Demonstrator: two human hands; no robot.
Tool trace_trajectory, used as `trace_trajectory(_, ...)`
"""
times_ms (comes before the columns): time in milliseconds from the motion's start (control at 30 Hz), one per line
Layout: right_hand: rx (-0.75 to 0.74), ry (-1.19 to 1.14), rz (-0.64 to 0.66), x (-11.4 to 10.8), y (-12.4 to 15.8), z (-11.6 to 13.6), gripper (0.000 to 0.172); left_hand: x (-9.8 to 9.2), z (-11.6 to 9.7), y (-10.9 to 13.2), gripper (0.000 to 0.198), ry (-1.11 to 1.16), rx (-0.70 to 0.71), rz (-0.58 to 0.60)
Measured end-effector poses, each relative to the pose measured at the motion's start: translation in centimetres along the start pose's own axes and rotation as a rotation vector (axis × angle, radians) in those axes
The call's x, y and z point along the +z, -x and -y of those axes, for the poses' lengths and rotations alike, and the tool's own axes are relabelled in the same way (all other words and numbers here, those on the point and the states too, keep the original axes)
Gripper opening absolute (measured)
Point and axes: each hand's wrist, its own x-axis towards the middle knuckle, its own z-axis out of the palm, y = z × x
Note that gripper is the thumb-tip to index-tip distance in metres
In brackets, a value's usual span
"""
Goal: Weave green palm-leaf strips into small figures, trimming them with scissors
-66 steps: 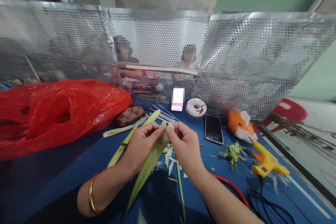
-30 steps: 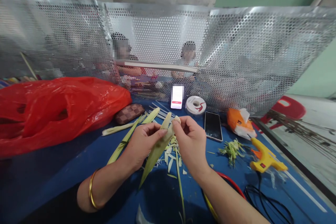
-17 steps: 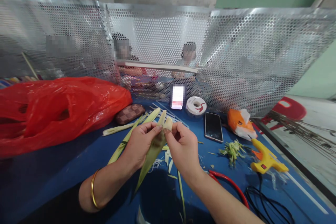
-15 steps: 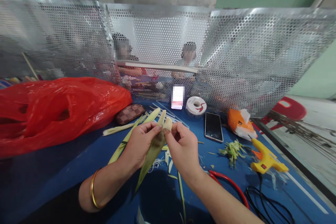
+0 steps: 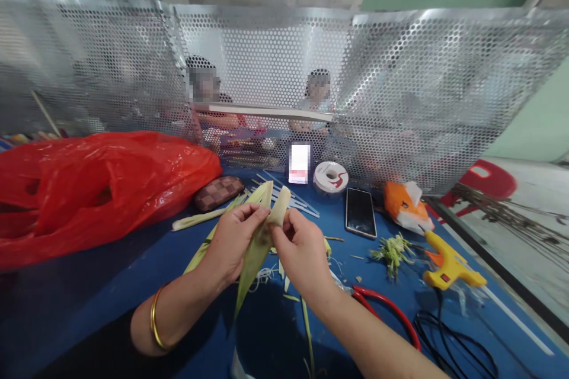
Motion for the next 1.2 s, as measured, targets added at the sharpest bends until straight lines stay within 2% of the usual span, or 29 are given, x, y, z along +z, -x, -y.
trace_trajectory(133, 0.026, -0.100, -0.072, -0.5, -0.3, 0.0, 0.017, 0.2, 0.1, 0.3, 0.021, 0.029, -0.040, 0.062)
trace_trajectory(400, 0.030, -0.236, -0.077, -0.5, -0.2, 0.5, 0.022, 0.3, 0.3, 0.3, 0.019, 0.125, -0.108, 0.022)
trace_trajectory(733, -0.017, -0.169, -0.118, -0.7, 0.1, 0.8, 0.017, 0.0, -0.6, -0.1, 0.021, 0.088, -0.115, -0.045)
trace_trajectory(833, -0.002, -0.149, -0.086, -0.3, 0.0, 0.5, 0.016, 0.0, -0.6, -0.1, 0.026, 0.098, -0.128, -0.021)
trace_trajectory(1000, 0.011, -0.059, 0.078, 0.4, -0.1, -0.1, 0.011, 0.1, -0.6, 0.1, 0.031, 0.118, -0.149, -0.026)
trace_trajectory(1200, 0.031, -0.104, -0.106, -1.1, -0.8, 0.0, 0.012, 0.3, -0.6, 0.4, 0.032, -0.001, -0.147, 0.146)
